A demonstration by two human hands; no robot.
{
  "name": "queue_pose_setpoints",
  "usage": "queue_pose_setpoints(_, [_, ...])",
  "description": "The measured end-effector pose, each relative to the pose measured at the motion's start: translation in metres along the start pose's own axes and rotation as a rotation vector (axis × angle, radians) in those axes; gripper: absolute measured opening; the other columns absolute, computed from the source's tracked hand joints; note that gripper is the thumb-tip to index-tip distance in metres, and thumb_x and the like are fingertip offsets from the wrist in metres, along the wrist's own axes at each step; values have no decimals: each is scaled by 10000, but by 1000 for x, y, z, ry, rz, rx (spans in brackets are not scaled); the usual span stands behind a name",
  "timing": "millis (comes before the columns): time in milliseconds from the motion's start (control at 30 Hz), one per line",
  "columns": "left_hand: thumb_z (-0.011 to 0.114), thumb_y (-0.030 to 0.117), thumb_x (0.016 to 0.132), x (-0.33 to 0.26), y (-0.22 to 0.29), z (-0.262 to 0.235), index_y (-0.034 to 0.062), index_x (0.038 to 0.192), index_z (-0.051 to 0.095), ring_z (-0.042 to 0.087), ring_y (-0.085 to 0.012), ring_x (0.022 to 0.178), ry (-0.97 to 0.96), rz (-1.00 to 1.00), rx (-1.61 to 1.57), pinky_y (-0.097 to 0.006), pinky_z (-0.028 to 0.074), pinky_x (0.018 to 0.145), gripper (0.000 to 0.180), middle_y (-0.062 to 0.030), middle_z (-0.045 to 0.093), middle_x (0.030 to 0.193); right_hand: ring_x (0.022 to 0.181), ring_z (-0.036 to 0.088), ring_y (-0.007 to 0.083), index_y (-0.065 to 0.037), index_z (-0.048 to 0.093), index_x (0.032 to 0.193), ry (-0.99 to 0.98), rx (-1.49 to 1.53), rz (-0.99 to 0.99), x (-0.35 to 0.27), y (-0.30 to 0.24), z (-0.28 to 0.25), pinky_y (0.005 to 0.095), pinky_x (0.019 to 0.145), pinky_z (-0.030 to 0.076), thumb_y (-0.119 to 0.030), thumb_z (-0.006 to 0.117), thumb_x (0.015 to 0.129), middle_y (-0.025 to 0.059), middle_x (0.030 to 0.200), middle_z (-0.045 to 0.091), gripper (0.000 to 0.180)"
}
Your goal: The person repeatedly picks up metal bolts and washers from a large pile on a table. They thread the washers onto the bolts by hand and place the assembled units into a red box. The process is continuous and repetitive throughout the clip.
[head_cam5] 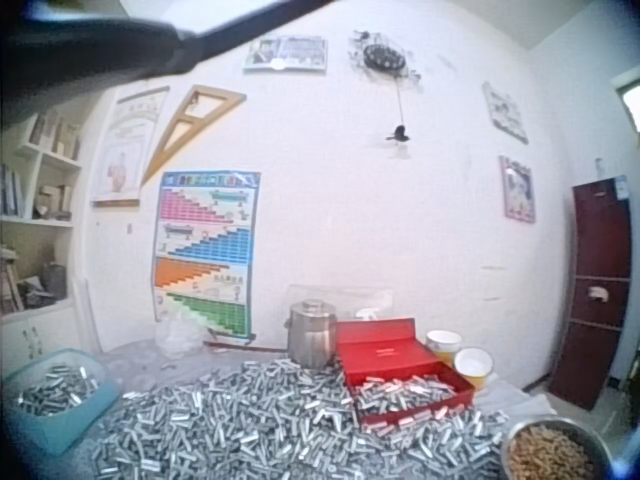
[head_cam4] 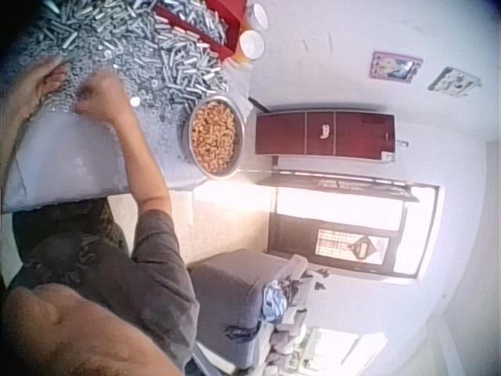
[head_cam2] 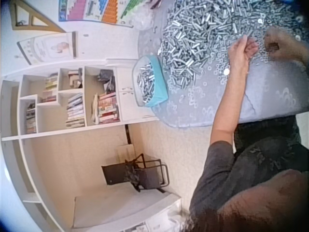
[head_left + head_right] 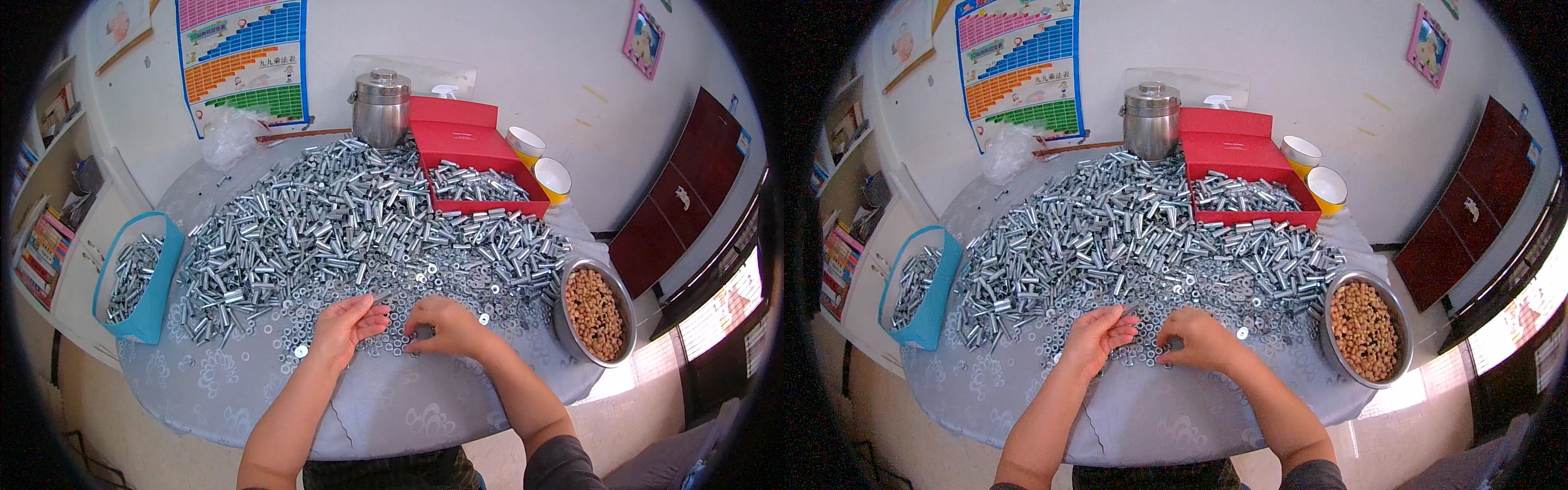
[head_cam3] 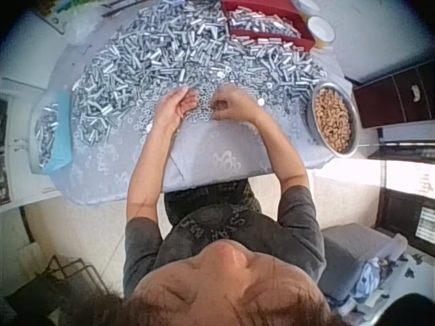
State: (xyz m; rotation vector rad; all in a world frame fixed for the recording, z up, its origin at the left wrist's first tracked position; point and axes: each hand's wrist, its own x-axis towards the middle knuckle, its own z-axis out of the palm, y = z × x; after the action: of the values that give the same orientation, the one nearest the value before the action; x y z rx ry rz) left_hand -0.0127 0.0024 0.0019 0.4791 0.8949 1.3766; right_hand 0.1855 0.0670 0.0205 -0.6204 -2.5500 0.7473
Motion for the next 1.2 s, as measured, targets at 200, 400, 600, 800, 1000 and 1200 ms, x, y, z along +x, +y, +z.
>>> queue_pose_setpoints(200, [550, 131, 845, -1, 1, 0, -51, 959, 540, 630, -199, 693, 12, 12, -4, -281, 543, 612, 215, -192, 615, 894, 749, 536, 259, -92, 598, 682, 100, -328, 41, -4, 10, -8, 368, 655, 420, -106, 643, 598, 65, 727, 553, 96])
queue_pose_setpoints(400, [548, 126, 845, -1, 0, 1, -56, 961, 538, 630, -199, 688, 30, 1, 14, -282, 542, 605, 215, -190, 617, 885, 744, 538, 261, -101, 617, 695, 126, -163, -104, -2, 11, -8, 375, 646, 423, -83, 624, 604, 63, 742, 558, 94])
queue_pose_setpoints(600, [548, 127, 845, 0, -1, 0, -52, 963, 545, 631, -200, 686, 16, 11, 9, -284, 542, 599, 215, -185, 619, 881, 746, 539, 256, -120, 645, 742, 152, -301, -73, -2, 10, -3, 368, 659, 429, -84, 640, 616, 50, 748, 559, 132])
queue_pose_setpoints(800, [551, 127, 843, -1, 0, 1, -51, 961, 550, 630, -199, 686, 28, 12, 31, -283, 540, 602, 214, -183, 620, 878, 763, 543, 237, -124, 649, 739, 76, -204, -67, -1, 8, -5, 359, 681, 417, -114, 671, 627, 33, 749, 565, 115])
queue_pose_setpoints(1000, [554, 138, 842, 0, -1, 2, -53, 963, 547, 628, -194, 689, 28, 4, 48, -281, 537, 605, 226, -176, 622, 874, 728, 548, 233, -113, 648, 728, 44, -189, -112, -1, 5, 1, 354, 665, 417, -129, 684, 630, 32, 735, 571, 106])
queue_pose_setpoints(1200, [556, 141, 841, -1, -2, 2, -52, 963, 547, 627, -190, 689, 15, -9, 78, -275, 537, 608, 229, -172, 622, 869, 696, 566, 124, -70, 635, 761, 137, 179, 215, 0, 5, -1, 269, 622, 436, -110, 687, 691, 9, 730, 598, 96])
